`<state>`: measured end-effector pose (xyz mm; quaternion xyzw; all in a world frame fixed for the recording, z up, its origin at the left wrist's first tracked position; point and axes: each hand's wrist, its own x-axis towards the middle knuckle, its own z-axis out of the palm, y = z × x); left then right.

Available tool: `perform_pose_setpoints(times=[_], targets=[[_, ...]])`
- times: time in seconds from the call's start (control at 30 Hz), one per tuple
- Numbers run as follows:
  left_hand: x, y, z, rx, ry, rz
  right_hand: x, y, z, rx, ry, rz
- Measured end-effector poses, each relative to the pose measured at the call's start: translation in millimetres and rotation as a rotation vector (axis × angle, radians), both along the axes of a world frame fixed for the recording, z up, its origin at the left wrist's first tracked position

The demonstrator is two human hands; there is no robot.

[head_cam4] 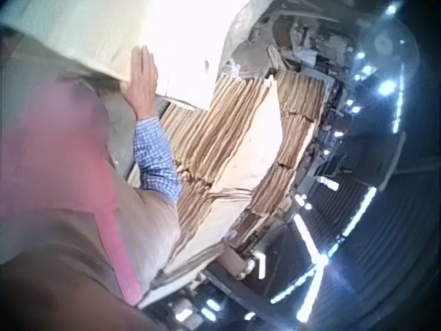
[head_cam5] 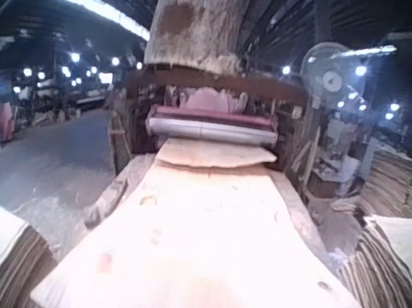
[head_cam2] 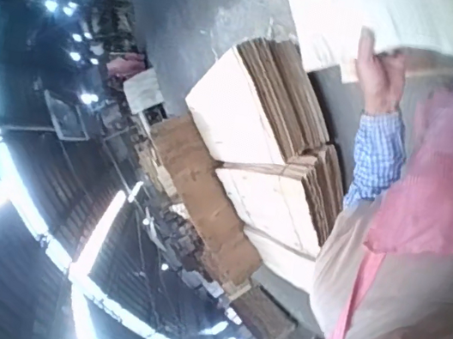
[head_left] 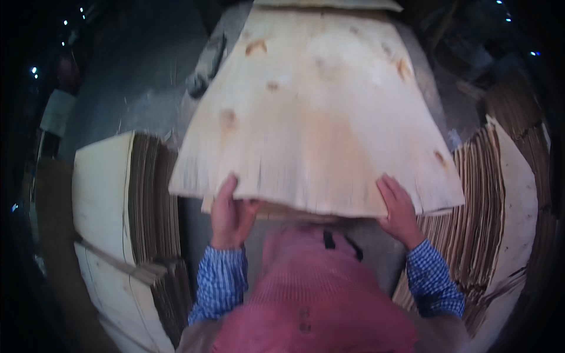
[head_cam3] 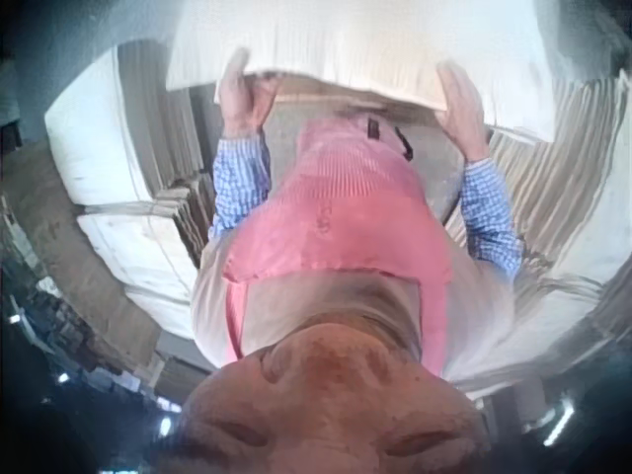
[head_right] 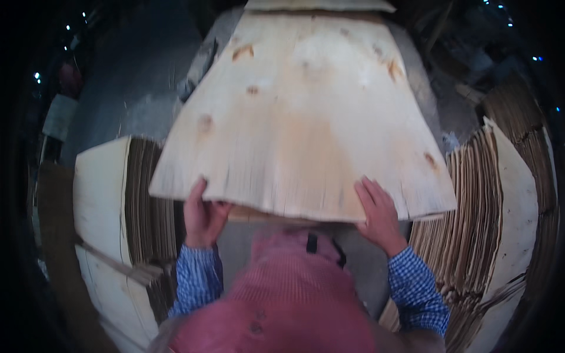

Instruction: The person picks up thin wood sheets from a stack and feeds them into an industrial rolling machine by hand. They pick up individual sheets, align them on the feed table, and push them into the rollers.

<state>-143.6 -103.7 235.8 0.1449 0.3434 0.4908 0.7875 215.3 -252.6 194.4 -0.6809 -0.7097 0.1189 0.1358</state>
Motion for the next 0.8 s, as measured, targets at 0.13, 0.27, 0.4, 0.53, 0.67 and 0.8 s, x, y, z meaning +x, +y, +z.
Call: perform_pose_setpoints(times=[0.13, 0.27, 0.4, 0.53, 0.67, 0.8], targets=[[-8.3, -20.1, -80.1, -0.148, 0.076, -0.037, 7.9, -4.6, -55.5, 0.024, -0.133, -0.074], [-42.3, -63.8, -93.5, -0.183, 0.065, -0.091, -19.3, -40.2, -26.7, -0.018, -0.112, -0.091], [-37.4, -54.4, -92.5, -0.161, 0.031, -0.051, -19.8, -35.7, -13.9, -0.009, -0.095, -0.108], [-2.3, -34.0, -112.0, -0.227, -0.026, 0.057, -4.2, 29.7, -35.5, 0.068, 0.056, -0.167], [-16.6, -80.9, -206.9, -0.545, 0.156, -0.13, 24.8, 104.3, -69.9, 0.138, -0.005, -0.194], [29.7, -88.0, -191.7, -0.517, 0.284, -0.031, 55.8, 186.3, -94.6, 0.188, 0.017, -0.22]])
